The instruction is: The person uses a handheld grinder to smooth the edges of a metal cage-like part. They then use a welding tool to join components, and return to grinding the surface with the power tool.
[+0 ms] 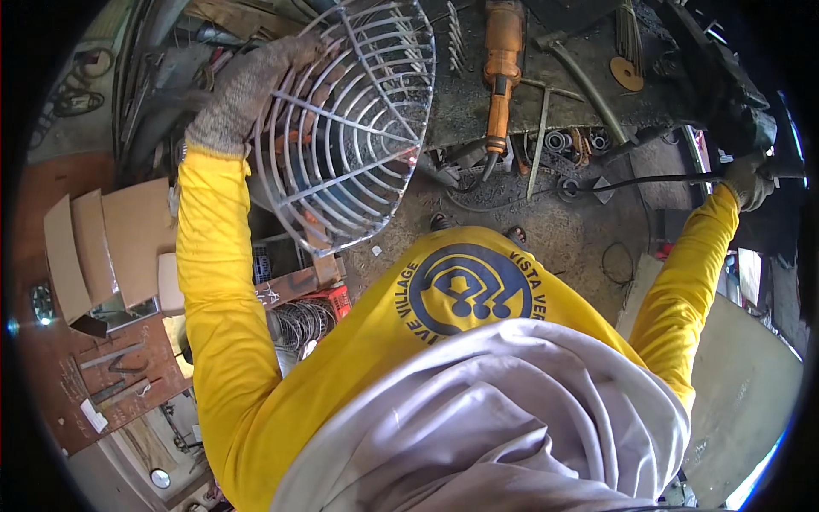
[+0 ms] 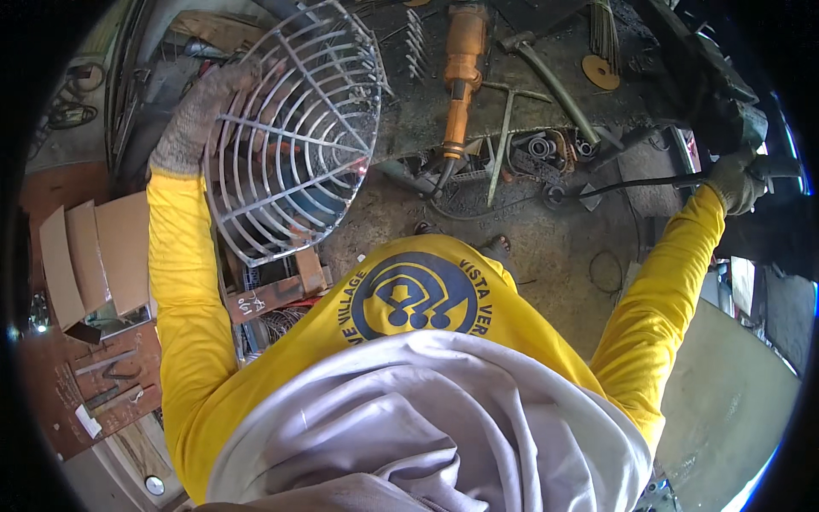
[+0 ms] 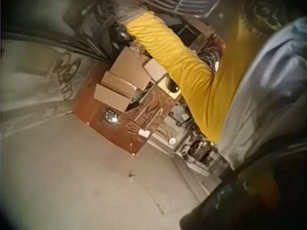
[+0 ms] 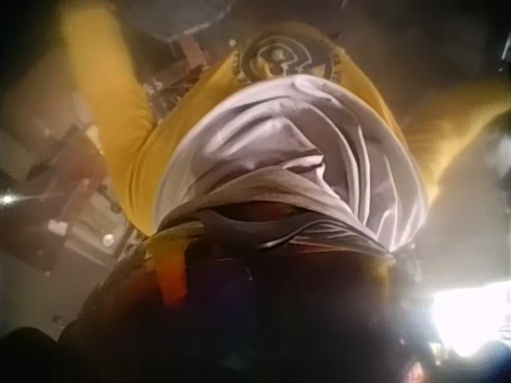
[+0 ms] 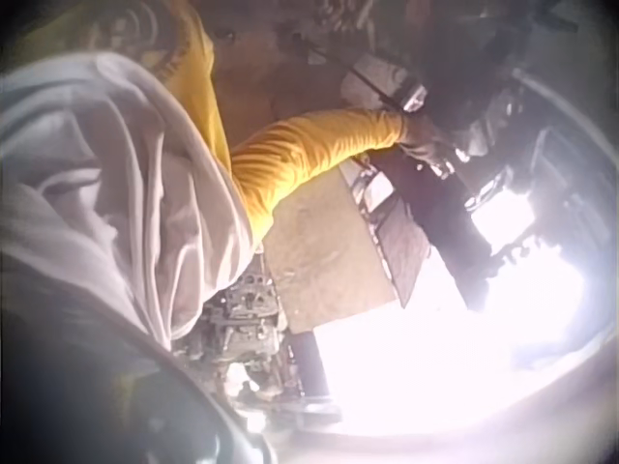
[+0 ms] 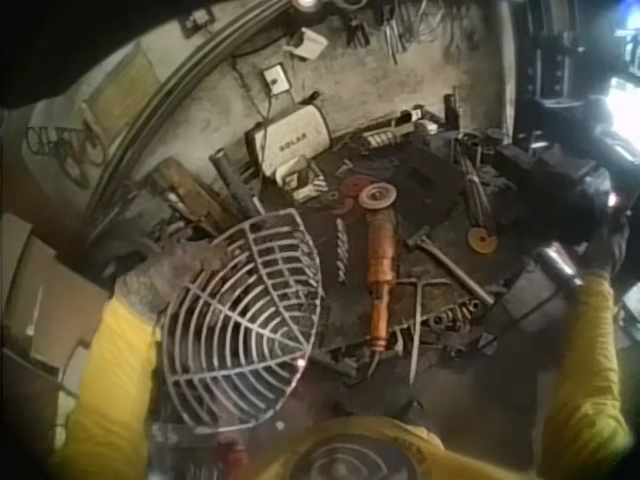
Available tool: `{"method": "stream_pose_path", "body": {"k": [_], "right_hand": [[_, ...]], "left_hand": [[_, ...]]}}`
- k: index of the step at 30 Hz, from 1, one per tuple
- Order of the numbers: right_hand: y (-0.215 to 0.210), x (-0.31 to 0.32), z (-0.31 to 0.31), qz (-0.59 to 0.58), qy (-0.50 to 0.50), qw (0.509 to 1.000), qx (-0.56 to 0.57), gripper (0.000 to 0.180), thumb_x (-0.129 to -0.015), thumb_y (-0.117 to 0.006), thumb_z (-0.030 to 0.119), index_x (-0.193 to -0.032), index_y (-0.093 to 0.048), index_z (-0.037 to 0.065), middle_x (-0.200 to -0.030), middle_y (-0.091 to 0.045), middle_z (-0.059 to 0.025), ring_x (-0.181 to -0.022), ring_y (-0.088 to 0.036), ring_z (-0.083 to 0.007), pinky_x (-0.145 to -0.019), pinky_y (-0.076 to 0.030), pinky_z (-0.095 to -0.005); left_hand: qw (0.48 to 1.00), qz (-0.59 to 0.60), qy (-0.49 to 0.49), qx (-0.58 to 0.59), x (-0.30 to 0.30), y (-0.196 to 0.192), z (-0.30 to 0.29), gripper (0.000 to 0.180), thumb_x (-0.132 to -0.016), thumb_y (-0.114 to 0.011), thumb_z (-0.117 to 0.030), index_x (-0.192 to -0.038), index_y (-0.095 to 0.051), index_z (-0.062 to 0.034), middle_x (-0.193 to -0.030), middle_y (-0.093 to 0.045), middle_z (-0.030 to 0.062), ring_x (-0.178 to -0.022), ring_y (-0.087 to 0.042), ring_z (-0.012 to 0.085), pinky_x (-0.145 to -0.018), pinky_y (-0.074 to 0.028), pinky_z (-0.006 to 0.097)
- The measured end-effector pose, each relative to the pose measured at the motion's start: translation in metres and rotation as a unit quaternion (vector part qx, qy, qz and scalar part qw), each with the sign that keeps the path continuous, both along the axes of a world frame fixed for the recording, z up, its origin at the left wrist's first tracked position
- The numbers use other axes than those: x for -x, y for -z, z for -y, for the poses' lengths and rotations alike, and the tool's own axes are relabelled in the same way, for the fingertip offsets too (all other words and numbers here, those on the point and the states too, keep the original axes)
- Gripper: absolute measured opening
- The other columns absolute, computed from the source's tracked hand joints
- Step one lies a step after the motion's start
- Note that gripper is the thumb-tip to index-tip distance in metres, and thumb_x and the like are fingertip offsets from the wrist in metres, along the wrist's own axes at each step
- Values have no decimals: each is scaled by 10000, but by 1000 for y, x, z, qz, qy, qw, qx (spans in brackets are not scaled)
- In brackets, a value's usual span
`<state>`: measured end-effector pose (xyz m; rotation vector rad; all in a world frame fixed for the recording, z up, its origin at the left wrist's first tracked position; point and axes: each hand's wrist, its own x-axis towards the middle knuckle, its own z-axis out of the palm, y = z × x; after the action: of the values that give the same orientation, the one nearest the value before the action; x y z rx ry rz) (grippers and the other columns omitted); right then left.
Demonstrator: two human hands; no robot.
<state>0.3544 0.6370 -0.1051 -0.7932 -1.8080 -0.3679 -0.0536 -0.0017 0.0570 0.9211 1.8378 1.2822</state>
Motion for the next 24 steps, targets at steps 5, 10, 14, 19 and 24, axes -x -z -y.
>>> {"method": "stream_pose_path", "body": {"k": [5,10,14,19,24], "right_hand": [[31,25,4,-87,39,985,147,633,-1031,-445,319,-1611,-311,105,-1665,-199,-228,-1485,-270,-499,-1227,-166,-652],[32,15,21,-97,61,977,179,625,-1019,-480,351,-1563,-354,73,-1601,-271,-239,-1431,-328,-477,-1191,-225,-621],[33,10,33,-107,77,973,189,624,-1010,-508,377,-1526,-387,46,-1550,-328,-247,-1387,-375,-460,-1162,-273,-597],[42,8,46,-122,86,967,208,632,-998,-543,409,-1478,-430,14,-1486,-400,-257,-1332,-433,-439,-1126,-332,-567],[39,0,62,-159,92,959,216,648,-986,-578,441,-1431,-472,-19,-1421,-472,-268,-1277,-492,-417,-1090,-391,-536]], "left_hand": [[997,-73,21,-14,-10,-17,15,485,-1062,-562,-385,-1382,-636,-29,-1407,-642,108,-1319,-583,223,-1171,-409,352],[994,63,-85,-4,-16,-9,18,441,-1040,-595,-315,-1377,-631,-32,-1420,-624,123,-1299,-597,232,-1121,-463,357],[998,26,-22,-51,27,20,45,460,-1006,-643,-280,-1392,-606,-32,-1422,-608,145,-1255,-627,251,-1074,-509,370],[991,-79,-38,-98,3,22,65,444,-1020,-622,-323,-1356,-642,-32,-1349,-661,125,-1229,-644,239,-1079,-495,367],[986,-93,-64,-123,0,47,81,441,-1031,-605,-356,-1323,-672,-32,-1284,-706,111,-1203,-661,230,-1081,-485,366]]}}
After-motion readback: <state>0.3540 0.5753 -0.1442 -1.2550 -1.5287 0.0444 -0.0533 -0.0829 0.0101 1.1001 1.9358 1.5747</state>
